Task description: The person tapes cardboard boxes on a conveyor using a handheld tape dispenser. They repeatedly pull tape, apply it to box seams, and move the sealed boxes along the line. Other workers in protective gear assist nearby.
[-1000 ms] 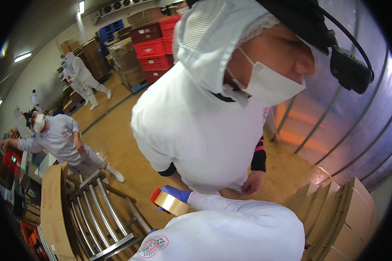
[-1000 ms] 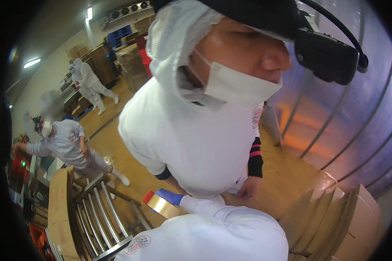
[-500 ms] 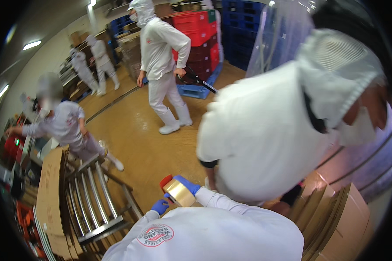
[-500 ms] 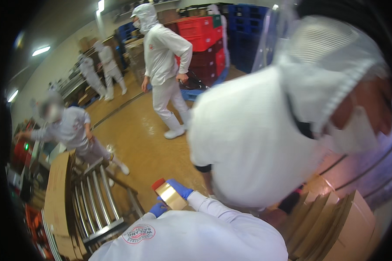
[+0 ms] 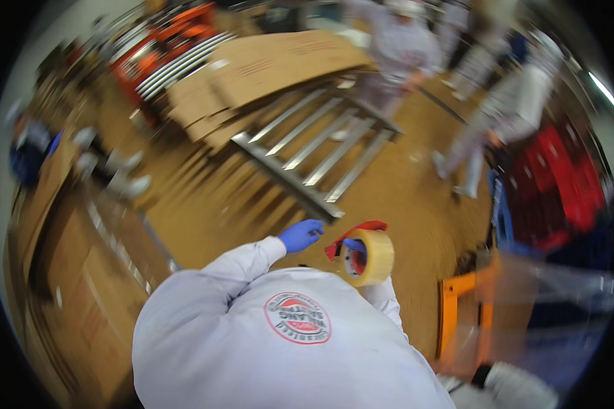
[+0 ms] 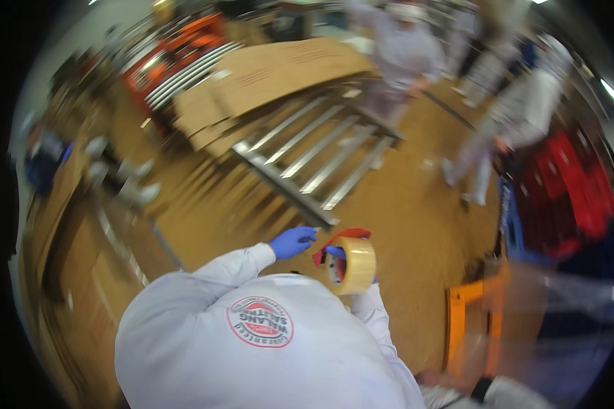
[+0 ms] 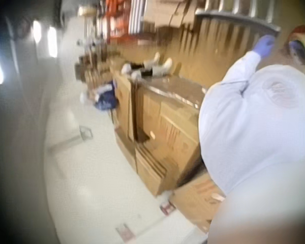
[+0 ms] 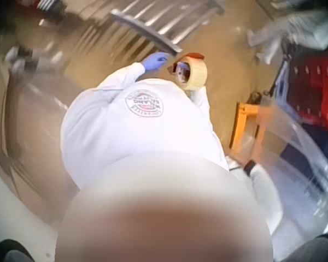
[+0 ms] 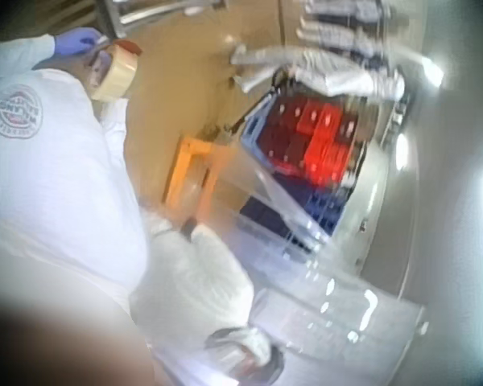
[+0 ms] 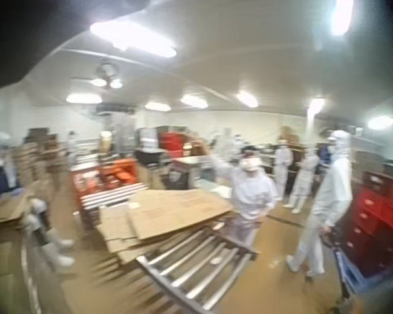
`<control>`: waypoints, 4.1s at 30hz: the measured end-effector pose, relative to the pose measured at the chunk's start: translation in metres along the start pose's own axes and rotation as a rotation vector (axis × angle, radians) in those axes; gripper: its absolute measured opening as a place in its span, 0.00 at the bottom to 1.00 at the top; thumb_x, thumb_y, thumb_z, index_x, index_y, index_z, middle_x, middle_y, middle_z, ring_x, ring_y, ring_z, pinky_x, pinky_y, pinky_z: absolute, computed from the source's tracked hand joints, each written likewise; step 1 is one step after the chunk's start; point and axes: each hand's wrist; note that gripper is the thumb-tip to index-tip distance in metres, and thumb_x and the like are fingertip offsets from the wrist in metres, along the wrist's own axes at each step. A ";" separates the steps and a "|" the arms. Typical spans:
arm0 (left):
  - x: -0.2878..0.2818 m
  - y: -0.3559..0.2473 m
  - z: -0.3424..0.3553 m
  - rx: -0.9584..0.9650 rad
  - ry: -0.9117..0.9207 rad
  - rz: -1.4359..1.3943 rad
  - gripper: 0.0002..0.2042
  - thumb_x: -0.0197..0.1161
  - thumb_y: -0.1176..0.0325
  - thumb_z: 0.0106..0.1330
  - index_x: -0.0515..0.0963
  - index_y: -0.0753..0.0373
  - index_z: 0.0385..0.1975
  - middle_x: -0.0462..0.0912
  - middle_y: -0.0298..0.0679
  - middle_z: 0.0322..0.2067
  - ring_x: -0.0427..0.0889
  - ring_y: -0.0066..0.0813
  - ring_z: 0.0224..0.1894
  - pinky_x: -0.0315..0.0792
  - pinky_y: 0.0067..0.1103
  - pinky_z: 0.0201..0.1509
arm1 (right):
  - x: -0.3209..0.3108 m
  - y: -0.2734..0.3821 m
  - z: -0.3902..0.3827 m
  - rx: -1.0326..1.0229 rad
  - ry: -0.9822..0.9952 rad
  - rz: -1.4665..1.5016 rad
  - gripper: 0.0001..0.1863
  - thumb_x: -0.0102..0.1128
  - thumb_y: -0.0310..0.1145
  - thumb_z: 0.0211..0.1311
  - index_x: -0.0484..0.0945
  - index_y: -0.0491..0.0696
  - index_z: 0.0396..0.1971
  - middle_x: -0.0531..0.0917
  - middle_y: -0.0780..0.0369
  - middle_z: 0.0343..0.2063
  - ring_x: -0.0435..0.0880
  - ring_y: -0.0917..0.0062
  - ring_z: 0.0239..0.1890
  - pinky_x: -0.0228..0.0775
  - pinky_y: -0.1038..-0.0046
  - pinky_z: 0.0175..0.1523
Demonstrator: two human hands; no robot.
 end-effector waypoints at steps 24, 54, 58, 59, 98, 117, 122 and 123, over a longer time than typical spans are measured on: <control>-0.171 0.009 -0.288 -0.541 -1.916 -0.064 0.09 0.59 0.69 0.62 0.79 0.62 0.40 0.81 0.42 0.43 0.80 0.36 0.47 0.73 0.25 0.53 | 0.273 -0.097 0.284 0.352 1.212 -0.407 0.10 0.66 0.28 0.52 0.73 0.46 0.31 0.81 0.63 0.28 0.79 0.78 0.30 0.72 0.75 0.36; -0.225 -0.091 -0.757 -1.128 -2.498 0.590 0.13 0.61 0.64 0.61 0.81 0.59 0.44 0.84 0.41 0.41 0.82 0.32 0.44 0.73 0.24 0.52 | 0.476 -0.174 0.298 0.339 1.413 -0.489 0.13 0.68 0.32 0.50 0.73 0.47 0.33 0.81 0.63 0.28 0.79 0.80 0.28 0.74 0.75 0.32; -0.228 -0.052 -0.885 -1.487 -2.405 0.674 0.14 0.58 0.59 0.60 0.83 0.58 0.41 0.84 0.44 0.40 0.83 0.40 0.45 0.74 0.28 0.51 | 0.481 -0.175 0.277 0.322 1.264 -0.530 0.13 0.68 0.32 0.51 0.73 0.48 0.34 0.81 0.63 0.28 0.80 0.79 0.28 0.74 0.75 0.32; -0.226 -0.043 -0.913 -1.625 -2.307 0.752 0.15 0.57 0.59 0.59 0.83 0.59 0.40 0.84 0.45 0.41 0.82 0.43 0.45 0.73 0.30 0.51 | 0.479 -0.174 0.270 0.320 1.223 -0.543 0.13 0.68 0.32 0.51 0.74 0.48 0.34 0.81 0.63 0.29 0.80 0.79 0.28 0.74 0.75 0.32; -0.195 0.027 -1.062 -1.784 -2.248 0.795 0.12 0.49 0.61 0.68 0.75 0.63 0.35 0.79 0.55 0.36 0.77 0.56 0.41 0.70 0.41 0.43 | 0.522 -0.252 0.136 0.515 1.179 -0.939 0.16 0.66 0.34 0.57 0.77 0.49 0.45 0.81 0.63 0.39 0.81 0.78 0.37 0.79 0.73 0.36; -0.132 -0.169 -0.747 -1.351 -2.485 0.566 0.21 0.59 0.67 0.65 0.61 0.65 0.11 0.59 0.30 0.12 0.56 0.17 0.19 0.50 0.24 0.21 | 0.664 -0.200 0.166 0.985 1.637 0.183 0.15 0.70 0.35 0.52 0.77 0.47 0.38 0.82 0.58 0.35 0.82 0.71 0.37 0.75 0.67 0.42; -0.094 -0.223 -0.648 -1.513 -2.614 0.450 0.23 0.60 0.64 0.66 0.64 0.63 0.07 0.62 0.30 0.09 0.57 0.16 0.16 0.50 0.22 0.21 | 0.709 -0.212 0.189 1.211 1.663 0.271 0.17 0.70 0.37 0.52 0.77 0.46 0.39 0.82 0.57 0.35 0.82 0.68 0.37 0.74 0.64 0.41; -0.089 -0.226 -0.637 -1.514 -2.620 0.444 0.24 0.60 0.64 0.66 0.65 0.64 0.07 0.62 0.30 0.09 0.57 0.16 0.15 0.50 0.22 0.21 | 0.713 -0.215 0.193 1.145 1.710 0.390 0.18 0.71 0.38 0.51 0.77 0.46 0.39 0.82 0.56 0.35 0.82 0.66 0.37 0.74 0.62 0.41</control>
Point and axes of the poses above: each hand's wrist, its own z-axis towards the middle knuckle, its own x-axis out of the palm, y = z × x
